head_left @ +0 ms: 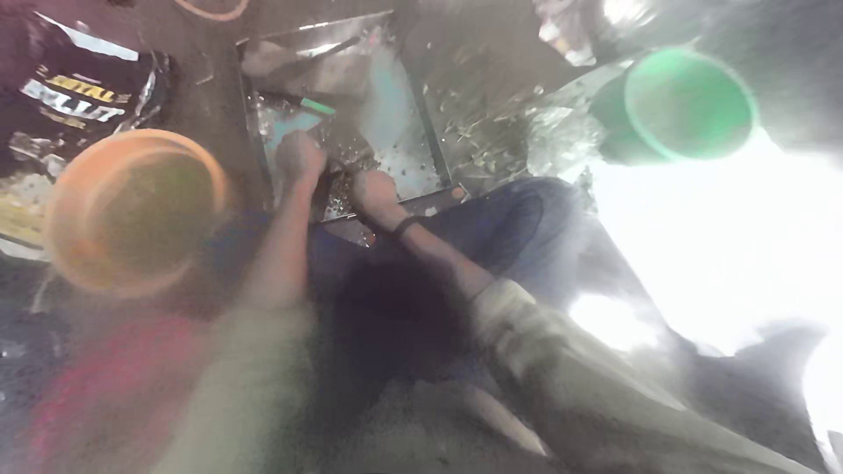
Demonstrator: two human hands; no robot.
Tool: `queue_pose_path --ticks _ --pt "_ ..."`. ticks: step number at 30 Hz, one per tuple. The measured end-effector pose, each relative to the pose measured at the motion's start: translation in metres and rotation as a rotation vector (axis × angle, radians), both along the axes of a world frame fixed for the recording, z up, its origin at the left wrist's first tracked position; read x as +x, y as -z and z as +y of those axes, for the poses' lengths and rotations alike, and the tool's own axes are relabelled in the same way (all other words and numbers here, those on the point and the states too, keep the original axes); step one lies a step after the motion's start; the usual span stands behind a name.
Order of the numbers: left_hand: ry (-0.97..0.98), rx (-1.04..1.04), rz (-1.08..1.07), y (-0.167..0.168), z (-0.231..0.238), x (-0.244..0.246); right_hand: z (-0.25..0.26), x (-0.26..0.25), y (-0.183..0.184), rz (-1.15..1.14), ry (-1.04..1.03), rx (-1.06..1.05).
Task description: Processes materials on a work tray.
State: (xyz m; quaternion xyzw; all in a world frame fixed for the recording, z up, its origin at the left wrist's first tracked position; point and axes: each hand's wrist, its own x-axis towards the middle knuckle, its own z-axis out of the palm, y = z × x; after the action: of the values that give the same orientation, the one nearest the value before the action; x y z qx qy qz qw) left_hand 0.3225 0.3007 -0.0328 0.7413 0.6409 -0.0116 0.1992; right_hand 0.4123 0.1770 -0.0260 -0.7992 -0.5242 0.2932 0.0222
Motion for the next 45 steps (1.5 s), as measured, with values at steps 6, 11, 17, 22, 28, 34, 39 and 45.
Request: queue_pose_path --ticks 6,11,17,22,28,34,39,45 --pt "-0.014 0.026 0.005 0.000 -0.003 0.001 0.032 -0.004 -0.010 0.013 -0.068 0.076" --pt "-0.072 0.025 0.036 -0.001 -0.005 0.001 0.054 -0.019 0.000 0.068 -0.048 0.055" --pt "-0.062 0.018 0.023 -0.001 -0.003 0.003 0.000 -0.021 -0.059 0.093 -0.023 -0.040" --pt "-0.066 0.025 0.014 -0.001 -0.001 0.001 -0.027 -0.019 -0.017 0.032 -0.006 0.086" --pt "-0.114 -0.068 -0.100 0.001 0.006 -0.007 -0.038 -0.004 0.038 0.013 0.002 0.209" --pt "-0.133 -0.139 -0.247 0.017 0.018 -0.018 -0.037 0.008 0.038 0.030 0.060 0.287" --pt "0.107 -0.091 -0.168 0.007 0.011 -0.018 -0.014 0.013 0.012 0.021 0.041 0.022" --pt "0.201 -0.062 -0.085 0.006 0.005 -0.012 -0.051 0.013 -0.004 0.127 0.148 0.108"
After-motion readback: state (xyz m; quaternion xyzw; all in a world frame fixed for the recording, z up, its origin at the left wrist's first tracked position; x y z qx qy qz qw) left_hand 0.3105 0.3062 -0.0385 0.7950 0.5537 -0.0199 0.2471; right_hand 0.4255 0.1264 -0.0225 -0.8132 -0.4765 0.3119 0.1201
